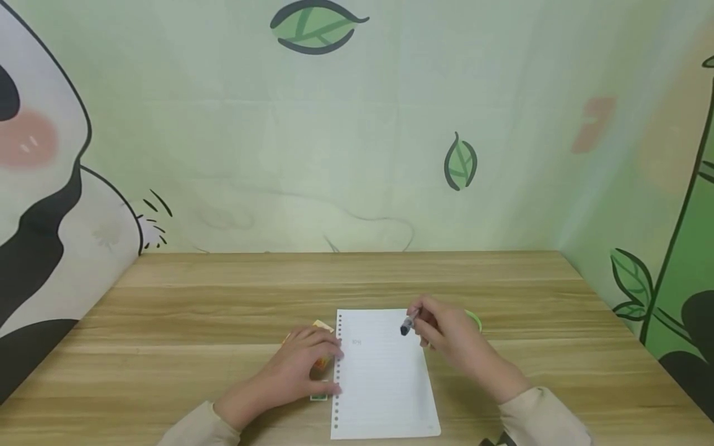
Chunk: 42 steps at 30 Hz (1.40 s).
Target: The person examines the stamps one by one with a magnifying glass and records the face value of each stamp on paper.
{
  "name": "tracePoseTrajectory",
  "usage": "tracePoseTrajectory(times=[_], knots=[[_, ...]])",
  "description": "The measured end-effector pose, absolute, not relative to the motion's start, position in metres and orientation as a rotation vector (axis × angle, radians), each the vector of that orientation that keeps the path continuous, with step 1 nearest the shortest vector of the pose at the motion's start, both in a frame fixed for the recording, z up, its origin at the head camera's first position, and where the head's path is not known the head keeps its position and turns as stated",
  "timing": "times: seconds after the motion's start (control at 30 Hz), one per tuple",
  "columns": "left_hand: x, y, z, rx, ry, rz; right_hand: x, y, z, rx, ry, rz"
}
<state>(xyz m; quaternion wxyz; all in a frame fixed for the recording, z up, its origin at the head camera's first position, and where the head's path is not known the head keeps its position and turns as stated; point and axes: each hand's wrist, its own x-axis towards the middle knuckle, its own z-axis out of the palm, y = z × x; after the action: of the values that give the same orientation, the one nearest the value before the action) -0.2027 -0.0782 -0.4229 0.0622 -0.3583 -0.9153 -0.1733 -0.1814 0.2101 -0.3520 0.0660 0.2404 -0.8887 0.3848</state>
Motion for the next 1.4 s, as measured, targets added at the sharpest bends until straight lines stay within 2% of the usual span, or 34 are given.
tracePoseTrajectory(times=[0.33, 1.07, 1.4], knots=[[-0.203, -0.078, -0.424, -1.082, -2.767, -0.526, -0.182, 0.204, -0.352, 0.777, -2.598, 1.398], [-0.204, -0.078, -0.424, -1.081, -2.772, -0.512, -0.190, 0.199, -0.349, 0.673, -2.660, 1.655], [-0.203, -0.078, -0.422, -1.086, -2.758, -0.502, -0.197, 0.189, -0.360, 0.684, -2.644, 1.746]])
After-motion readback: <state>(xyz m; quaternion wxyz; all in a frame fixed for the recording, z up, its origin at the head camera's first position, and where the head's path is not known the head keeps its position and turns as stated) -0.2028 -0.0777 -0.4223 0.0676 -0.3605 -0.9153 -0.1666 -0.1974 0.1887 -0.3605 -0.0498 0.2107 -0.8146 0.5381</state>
